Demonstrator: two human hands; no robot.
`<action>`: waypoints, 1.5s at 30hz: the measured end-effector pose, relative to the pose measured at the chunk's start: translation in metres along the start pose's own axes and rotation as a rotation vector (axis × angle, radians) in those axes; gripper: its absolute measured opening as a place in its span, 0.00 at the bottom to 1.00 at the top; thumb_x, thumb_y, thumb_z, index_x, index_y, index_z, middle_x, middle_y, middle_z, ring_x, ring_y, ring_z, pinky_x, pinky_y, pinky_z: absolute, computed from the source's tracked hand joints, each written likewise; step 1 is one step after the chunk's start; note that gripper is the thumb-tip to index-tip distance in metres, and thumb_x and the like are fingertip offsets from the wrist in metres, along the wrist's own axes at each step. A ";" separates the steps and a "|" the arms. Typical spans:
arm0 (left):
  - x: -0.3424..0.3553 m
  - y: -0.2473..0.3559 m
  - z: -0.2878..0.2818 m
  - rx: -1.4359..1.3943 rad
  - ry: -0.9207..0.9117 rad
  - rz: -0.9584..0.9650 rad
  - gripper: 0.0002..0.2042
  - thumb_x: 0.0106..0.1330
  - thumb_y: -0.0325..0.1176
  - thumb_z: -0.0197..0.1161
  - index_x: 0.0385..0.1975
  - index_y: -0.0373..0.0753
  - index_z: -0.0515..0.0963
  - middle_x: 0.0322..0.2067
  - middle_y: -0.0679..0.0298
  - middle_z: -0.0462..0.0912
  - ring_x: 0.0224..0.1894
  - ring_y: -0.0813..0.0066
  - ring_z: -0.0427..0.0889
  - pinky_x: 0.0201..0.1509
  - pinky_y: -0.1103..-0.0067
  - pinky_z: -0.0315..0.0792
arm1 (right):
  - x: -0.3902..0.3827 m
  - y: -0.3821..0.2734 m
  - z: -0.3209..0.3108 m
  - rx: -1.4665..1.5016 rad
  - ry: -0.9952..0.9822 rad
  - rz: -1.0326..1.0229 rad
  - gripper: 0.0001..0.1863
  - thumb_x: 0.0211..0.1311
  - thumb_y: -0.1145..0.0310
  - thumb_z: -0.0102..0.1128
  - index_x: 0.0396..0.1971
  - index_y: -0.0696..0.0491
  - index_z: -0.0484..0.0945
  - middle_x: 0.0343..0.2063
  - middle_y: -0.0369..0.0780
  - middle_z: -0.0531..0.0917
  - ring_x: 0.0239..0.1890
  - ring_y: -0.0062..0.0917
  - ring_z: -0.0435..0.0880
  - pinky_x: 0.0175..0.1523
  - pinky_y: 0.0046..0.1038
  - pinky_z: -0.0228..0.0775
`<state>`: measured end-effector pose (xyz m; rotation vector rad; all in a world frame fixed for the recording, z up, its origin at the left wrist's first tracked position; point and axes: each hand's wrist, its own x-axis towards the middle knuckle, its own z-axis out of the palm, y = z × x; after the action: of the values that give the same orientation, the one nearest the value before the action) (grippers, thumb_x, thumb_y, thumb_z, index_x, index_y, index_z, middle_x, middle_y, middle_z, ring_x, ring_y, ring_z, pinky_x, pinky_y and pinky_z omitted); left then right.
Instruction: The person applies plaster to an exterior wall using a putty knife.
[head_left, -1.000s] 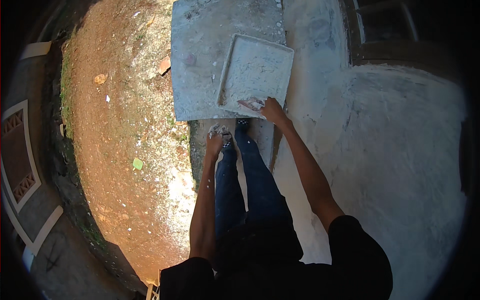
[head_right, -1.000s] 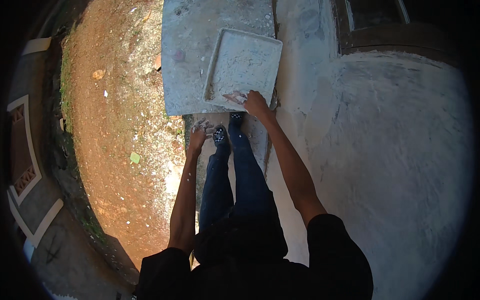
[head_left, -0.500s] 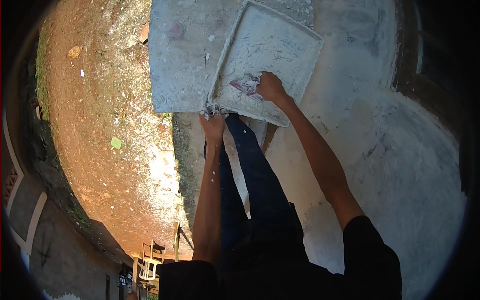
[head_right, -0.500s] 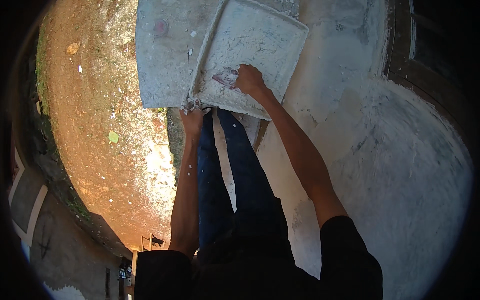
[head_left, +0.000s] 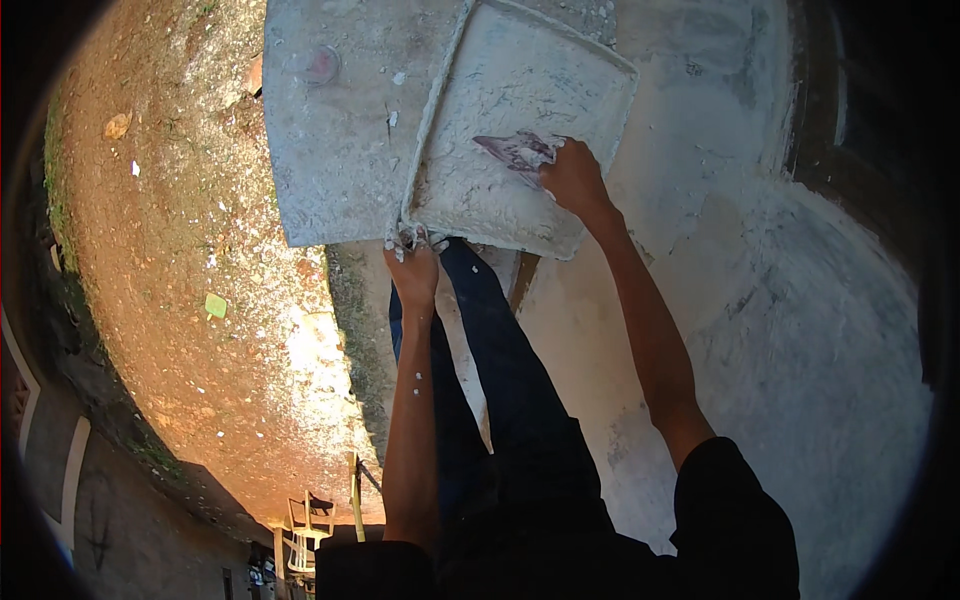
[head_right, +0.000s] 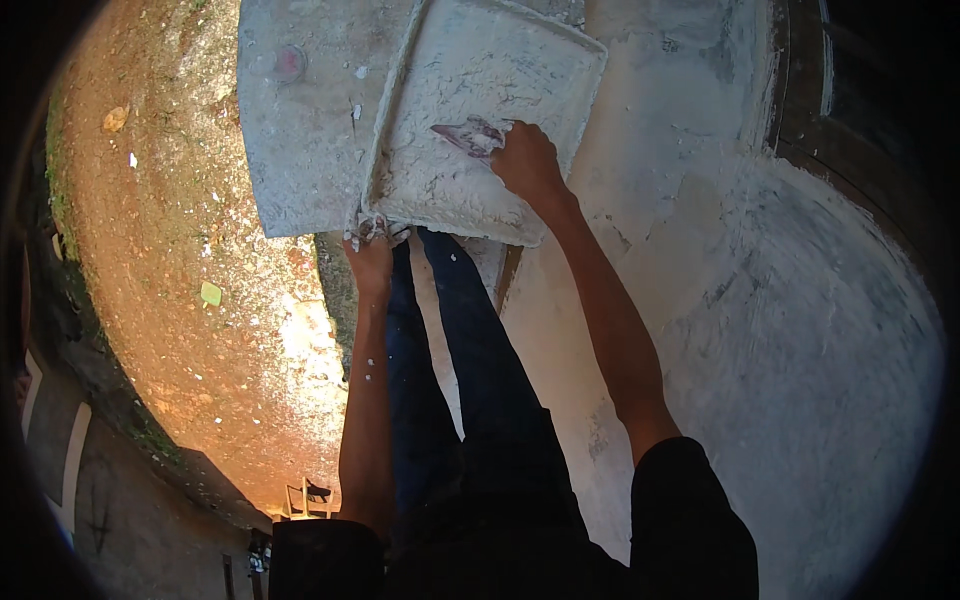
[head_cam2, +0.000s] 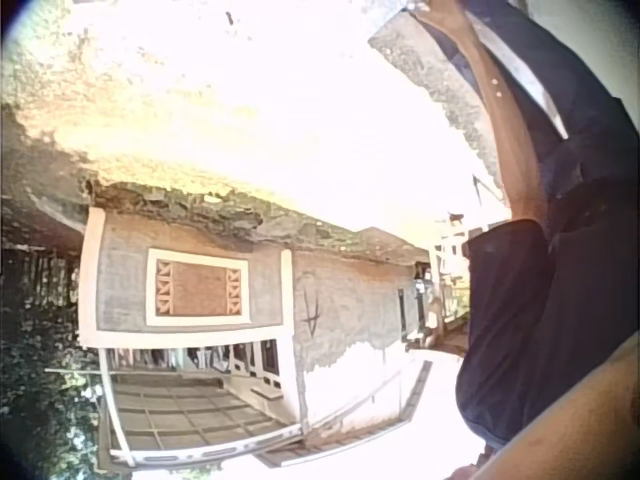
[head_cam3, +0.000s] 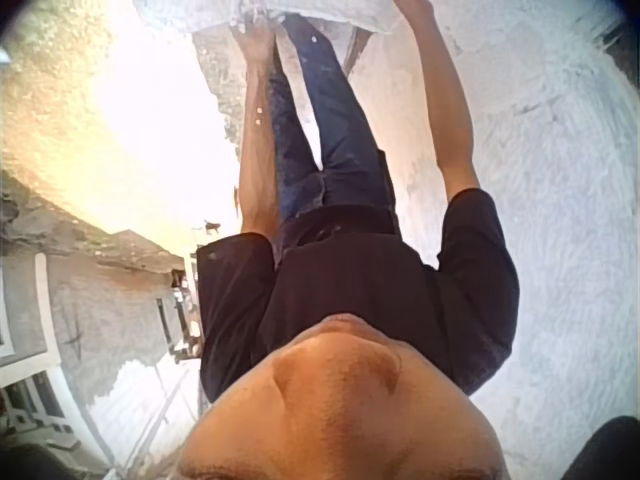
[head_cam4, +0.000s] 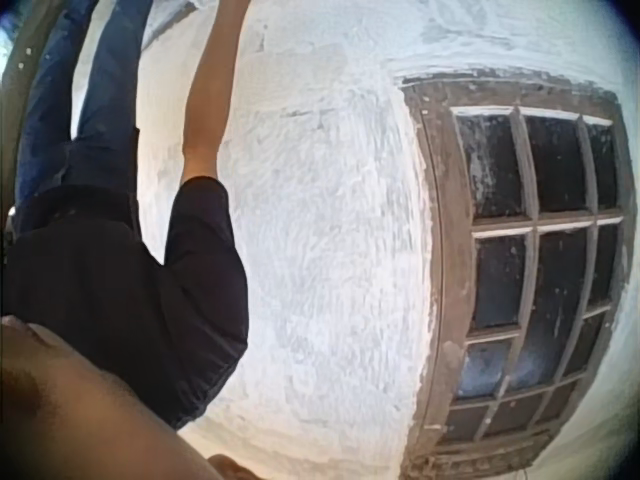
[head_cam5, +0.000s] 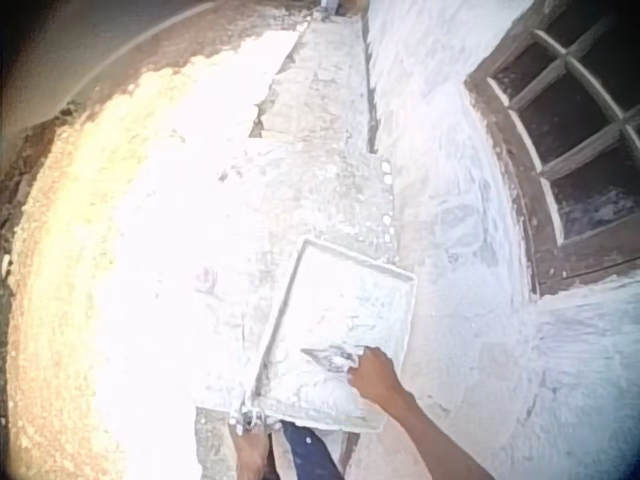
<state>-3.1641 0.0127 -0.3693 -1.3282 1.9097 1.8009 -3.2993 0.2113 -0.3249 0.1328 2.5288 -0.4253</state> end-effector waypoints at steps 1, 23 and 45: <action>0.005 -0.005 -0.004 0.002 0.000 0.000 0.15 0.57 0.25 0.52 0.42 0.27 0.64 0.40 0.52 0.71 0.42 0.66 0.70 0.47 0.76 0.62 | 0.006 0.005 -0.015 -0.053 0.101 0.024 0.12 0.41 0.70 0.54 0.23 0.66 0.72 0.24 0.55 0.75 0.30 0.45 0.76 0.38 0.37 0.68; 0.002 -0.001 -0.003 -0.152 -0.039 -0.096 0.17 0.59 0.29 0.52 0.44 0.27 0.59 0.37 0.53 0.71 0.38 0.71 0.71 0.40 0.78 0.67 | -0.033 0.005 0.037 -0.176 0.025 -0.434 0.03 0.42 0.76 0.50 0.17 0.59 0.73 0.19 0.48 0.74 0.24 0.41 0.74 0.31 0.39 0.63; 0.005 0.000 -0.005 -0.049 -0.044 -0.024 0.16 0.58 0.26 0.53 0.44 0.26 0.62 0.39 0.51 0.71 0.40 0.69 0.71 0.44 0.76 0.64 | -0.028 -0.010 0.028 -0.200 0.078 -0.484 0.04 0.43 0.76 0.50 0.16 0.57 0.73 0.18 0.45 0.75 0.23 0.37 0.75 0.30 0.37 0.64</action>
<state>-3.1652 0.0062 -0.3717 -1.3105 1.8310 1.8614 -3.2628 0.1925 -0.3288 -0.5569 2.6509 -0.3513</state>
